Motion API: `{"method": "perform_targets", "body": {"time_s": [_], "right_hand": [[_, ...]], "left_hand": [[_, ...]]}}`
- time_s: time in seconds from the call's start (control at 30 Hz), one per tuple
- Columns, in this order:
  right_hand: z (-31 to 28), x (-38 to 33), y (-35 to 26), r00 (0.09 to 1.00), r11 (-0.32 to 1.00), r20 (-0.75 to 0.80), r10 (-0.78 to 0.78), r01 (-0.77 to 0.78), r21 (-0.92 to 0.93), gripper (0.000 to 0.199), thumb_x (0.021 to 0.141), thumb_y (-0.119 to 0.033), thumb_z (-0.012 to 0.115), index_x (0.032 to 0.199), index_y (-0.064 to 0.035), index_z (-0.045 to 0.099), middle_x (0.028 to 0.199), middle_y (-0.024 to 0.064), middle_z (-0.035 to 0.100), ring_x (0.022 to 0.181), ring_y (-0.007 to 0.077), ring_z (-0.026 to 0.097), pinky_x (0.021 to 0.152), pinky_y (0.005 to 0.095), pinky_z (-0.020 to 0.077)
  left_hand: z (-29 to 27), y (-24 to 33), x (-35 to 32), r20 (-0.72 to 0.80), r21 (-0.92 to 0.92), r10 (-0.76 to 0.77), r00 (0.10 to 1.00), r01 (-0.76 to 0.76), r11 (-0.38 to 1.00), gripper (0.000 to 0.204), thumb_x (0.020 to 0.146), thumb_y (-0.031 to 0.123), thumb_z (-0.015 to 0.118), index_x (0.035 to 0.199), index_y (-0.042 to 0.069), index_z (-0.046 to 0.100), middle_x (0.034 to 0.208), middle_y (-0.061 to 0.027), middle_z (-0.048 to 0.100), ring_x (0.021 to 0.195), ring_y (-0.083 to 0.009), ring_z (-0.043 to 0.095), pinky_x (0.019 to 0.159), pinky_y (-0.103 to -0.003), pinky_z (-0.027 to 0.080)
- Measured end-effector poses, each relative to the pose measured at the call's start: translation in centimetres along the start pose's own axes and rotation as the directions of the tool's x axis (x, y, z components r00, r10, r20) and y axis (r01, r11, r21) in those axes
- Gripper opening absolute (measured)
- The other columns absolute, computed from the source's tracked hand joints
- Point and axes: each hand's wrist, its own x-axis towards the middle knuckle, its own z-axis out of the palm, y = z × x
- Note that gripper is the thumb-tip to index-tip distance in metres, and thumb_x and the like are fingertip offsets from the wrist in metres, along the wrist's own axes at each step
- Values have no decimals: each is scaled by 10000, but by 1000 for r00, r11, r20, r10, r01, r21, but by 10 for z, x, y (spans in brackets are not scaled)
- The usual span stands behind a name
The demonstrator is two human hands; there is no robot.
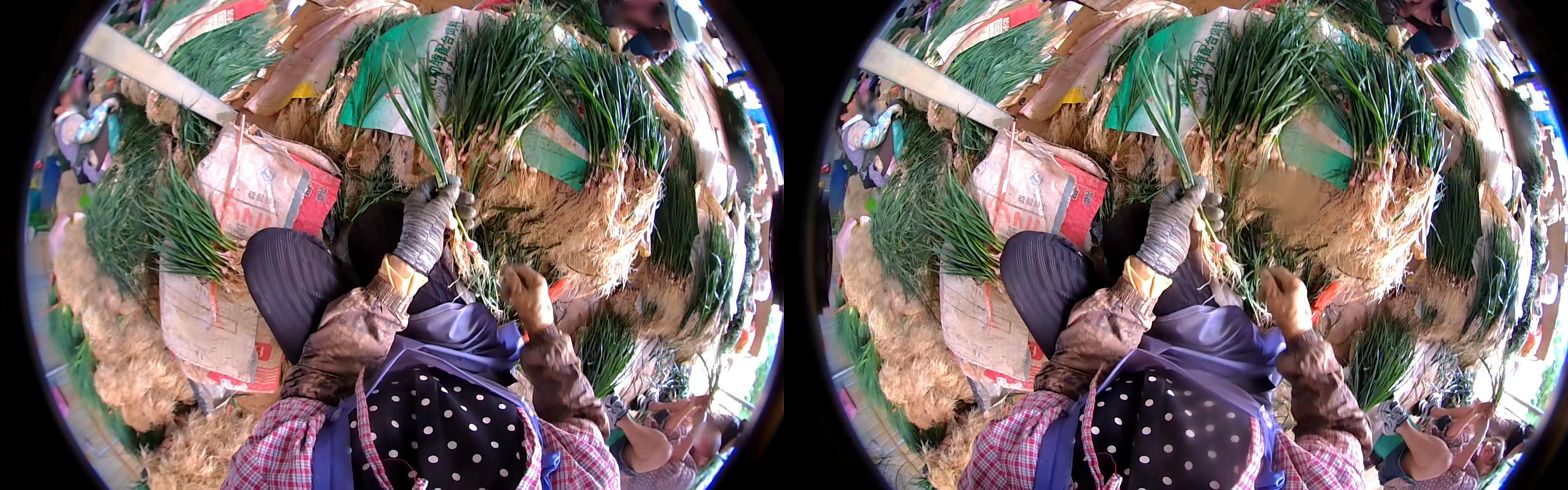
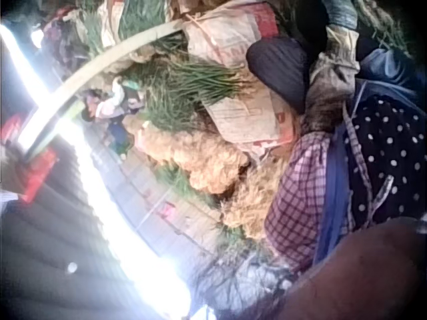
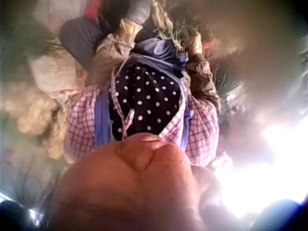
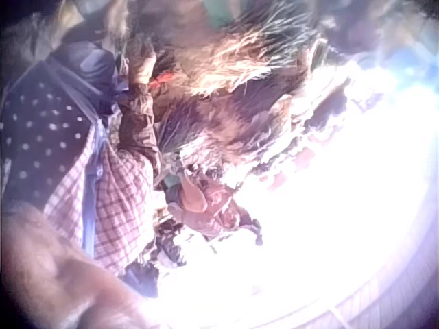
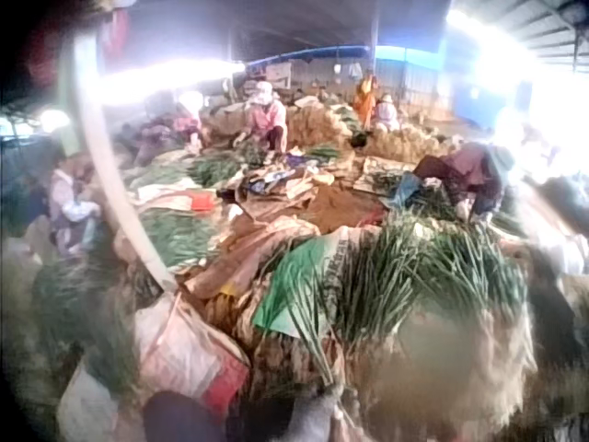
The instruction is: The person cleans green onions by hand, peeling away the outer layers and removing dirt before tossing them onto a pile.
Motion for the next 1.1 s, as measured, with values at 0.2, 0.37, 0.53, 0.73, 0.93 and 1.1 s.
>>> {"method": "perform_targets", "body": {"time_s": [0.2,0.37,0.53,0.73,0.93,1.1], "right_hand": [[52,99,31,998,963,-2,60,-58,-263,569,752,-286,622,1211,-9,429,766,129,622,645,179,583,603,300,459],[80,168,82,998,925,-55,-24,1,-380,416,746,-344,599,1045,-56,577,961,190,596,930,326,559,779,362,440],[56,120,-21,996,995,-4,-88,88,-47,243,786,-238,608,781,5,601,653,91,590,561,127,530,538,288,432],[55,123,-93,883,876,30,-468,459,149,221,862,-150,508,1014,2,556,713,46,591,617,76,533,558,193,439],[77,197,-93,954,553,-46,-298,134,-822,224,842,-229,510,1003,-86,573,745,132,616,601,181,584,569,306,481],[75,181,-89,867,636,-58,-494,314,-705,182,779,-226,550,694,-70,588,547,95,556,484,222,527,489,332,443]], "left_hand": [[-5,3,-3,-29,91,30,999,-27,995,186,854,213,524,991,88,535,753,-69,592,559,-165,577,423,-343,515],[-4,4,-2,-50,106,18,999,-13,994,162,853,217,528,979,116,534,746,-55,587,535,-163,561,380,-357,494],[-22,-4,5,-110,183,125,986,-103,978,155,853,160,524,978,68,516,856,-71,607,728,-153,594,598,-279,511],[-26,-16,10,96,183,152,984,-167,969,195,824,64,532,1017,62,510,781,-33,571,635,-132,568,543,-267,495],[-24,-3,8,-59,-22,124,990,-126,992,162,832,103,539,989,73,510,771,-39,576,555,-124,540,484,-273,493],[-25,4,11,-108,-95,205,973,-215,972,149,807,119,587,934,86,517,775,-38,590,530,-106,529,441,-252,471]]}}
